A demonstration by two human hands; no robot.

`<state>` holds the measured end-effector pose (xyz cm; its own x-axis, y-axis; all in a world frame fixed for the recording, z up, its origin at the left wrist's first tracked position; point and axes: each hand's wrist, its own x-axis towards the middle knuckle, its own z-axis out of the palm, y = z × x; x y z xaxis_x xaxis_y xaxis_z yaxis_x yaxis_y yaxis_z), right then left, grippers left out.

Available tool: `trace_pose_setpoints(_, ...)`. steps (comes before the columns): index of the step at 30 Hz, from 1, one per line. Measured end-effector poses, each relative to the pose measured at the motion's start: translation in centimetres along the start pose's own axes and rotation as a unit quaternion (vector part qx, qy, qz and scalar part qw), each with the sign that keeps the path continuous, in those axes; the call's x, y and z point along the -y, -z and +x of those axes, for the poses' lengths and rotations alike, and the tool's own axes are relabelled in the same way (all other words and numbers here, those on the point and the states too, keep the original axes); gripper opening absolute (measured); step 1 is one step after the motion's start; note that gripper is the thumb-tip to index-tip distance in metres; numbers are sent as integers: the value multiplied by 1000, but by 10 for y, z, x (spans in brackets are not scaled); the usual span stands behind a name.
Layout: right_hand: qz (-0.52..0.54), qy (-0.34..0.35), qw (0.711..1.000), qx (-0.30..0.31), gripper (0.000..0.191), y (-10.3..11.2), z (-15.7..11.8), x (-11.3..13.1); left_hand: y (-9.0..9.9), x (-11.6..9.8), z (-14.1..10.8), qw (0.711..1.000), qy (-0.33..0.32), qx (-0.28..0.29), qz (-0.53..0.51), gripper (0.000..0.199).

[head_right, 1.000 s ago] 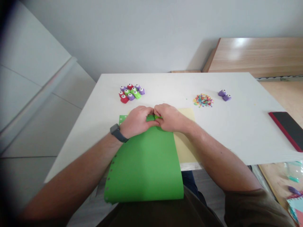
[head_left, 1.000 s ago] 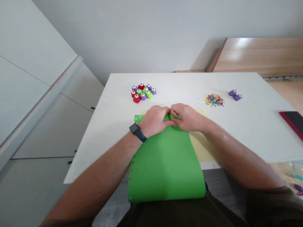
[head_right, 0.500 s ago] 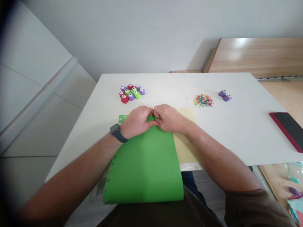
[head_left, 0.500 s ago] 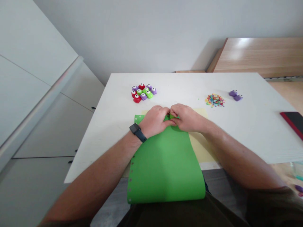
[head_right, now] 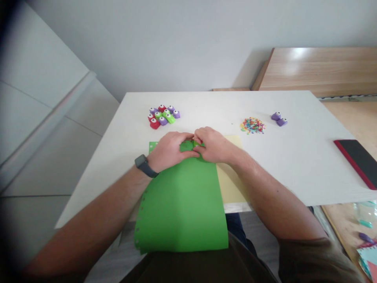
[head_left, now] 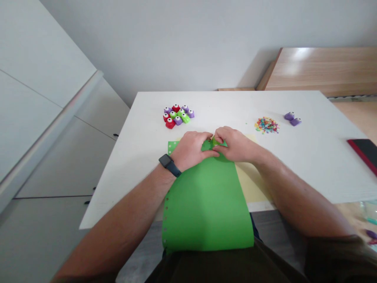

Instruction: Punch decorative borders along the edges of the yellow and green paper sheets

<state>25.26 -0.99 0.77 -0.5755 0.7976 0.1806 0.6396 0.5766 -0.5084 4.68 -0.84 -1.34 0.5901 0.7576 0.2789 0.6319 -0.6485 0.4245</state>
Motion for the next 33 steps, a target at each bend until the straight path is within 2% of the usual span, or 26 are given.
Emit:
trace_pose_setpoints(2, -3, -14, 1000, 1, 26, 3, 0, -1, -2, 4, -1, 1000, 10, -2, 6, 56)
trace_pose_setpoints(8, -13, -36, 999, 19, 24, 8, -2, -5, -4, 9, -4, 1000, 24, -7, 12, 33)
trace_pose_setpoints(13, -14, -33, 999, 25, 24, 8, -3, -7, -3, 7, -3, 1000, 26, -15, 3, 25)
trace_pose_setpoints(20, -19, -38, 998, 38, 24, 8, -3, -5, -1, 5, -4, 999, 27, -30, -8, 21)
trace_pose_setpoints(33, -21, -17, 999, 21, 26, -1, -1, -8, 0, 2, -3, 1000, 15, -23, 4, 26)
